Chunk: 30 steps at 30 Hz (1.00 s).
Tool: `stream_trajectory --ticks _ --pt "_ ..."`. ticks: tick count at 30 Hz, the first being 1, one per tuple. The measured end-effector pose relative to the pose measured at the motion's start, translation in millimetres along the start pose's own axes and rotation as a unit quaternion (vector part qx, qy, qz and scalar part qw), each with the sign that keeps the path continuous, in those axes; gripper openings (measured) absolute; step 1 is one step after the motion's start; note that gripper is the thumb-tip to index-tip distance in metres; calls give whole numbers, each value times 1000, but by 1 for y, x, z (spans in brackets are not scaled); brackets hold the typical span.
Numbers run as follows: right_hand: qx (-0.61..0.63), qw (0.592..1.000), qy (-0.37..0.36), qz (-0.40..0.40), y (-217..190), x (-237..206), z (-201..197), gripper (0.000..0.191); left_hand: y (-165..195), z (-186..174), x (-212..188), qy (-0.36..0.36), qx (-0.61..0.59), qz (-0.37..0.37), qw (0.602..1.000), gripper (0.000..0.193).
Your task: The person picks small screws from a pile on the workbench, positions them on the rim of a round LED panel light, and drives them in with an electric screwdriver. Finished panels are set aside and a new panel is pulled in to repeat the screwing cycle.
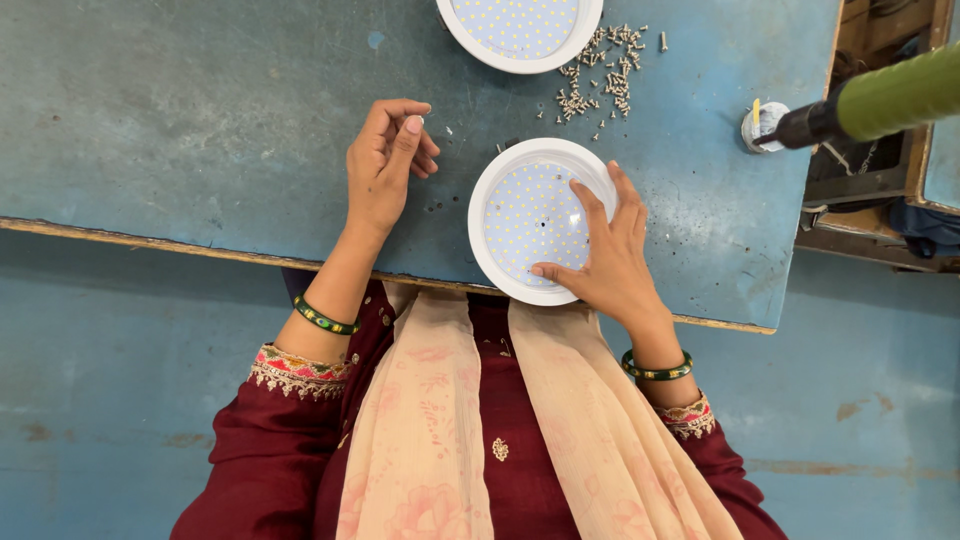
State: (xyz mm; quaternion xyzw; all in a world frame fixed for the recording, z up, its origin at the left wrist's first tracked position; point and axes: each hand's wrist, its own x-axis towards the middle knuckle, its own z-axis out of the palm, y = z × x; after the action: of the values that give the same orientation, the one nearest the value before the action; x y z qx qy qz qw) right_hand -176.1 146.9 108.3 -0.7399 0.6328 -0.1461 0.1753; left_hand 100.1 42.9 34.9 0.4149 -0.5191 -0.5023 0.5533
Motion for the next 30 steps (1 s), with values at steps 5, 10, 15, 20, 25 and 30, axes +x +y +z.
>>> stream_trajectory --ticks 5,10,15,20,25,30 --pt "-26 999 13 -14 0 -1 1 112 0 0 0 0 -4 -2 1000 32" --pt "-42 999 10 -6 -3 -2 1 107 0 0 0 4 -15 -3 1000 31" --pt "-54 996 48 -42 -7 -3 3 90 1 0 0 4 -15 -4 1000 30" --pt "1 996 82 -34 -5 -1 -3 73 1 0 0 3 -18 -4 1000 30" --pt "116 979 165 -23 1 -4 -13 36 0 -1 0 4 -14 -4 1000 31" --pt "262 949 172 -14 4 -4 -12 18 0 -1 0 3 -12 -4 1000 32"
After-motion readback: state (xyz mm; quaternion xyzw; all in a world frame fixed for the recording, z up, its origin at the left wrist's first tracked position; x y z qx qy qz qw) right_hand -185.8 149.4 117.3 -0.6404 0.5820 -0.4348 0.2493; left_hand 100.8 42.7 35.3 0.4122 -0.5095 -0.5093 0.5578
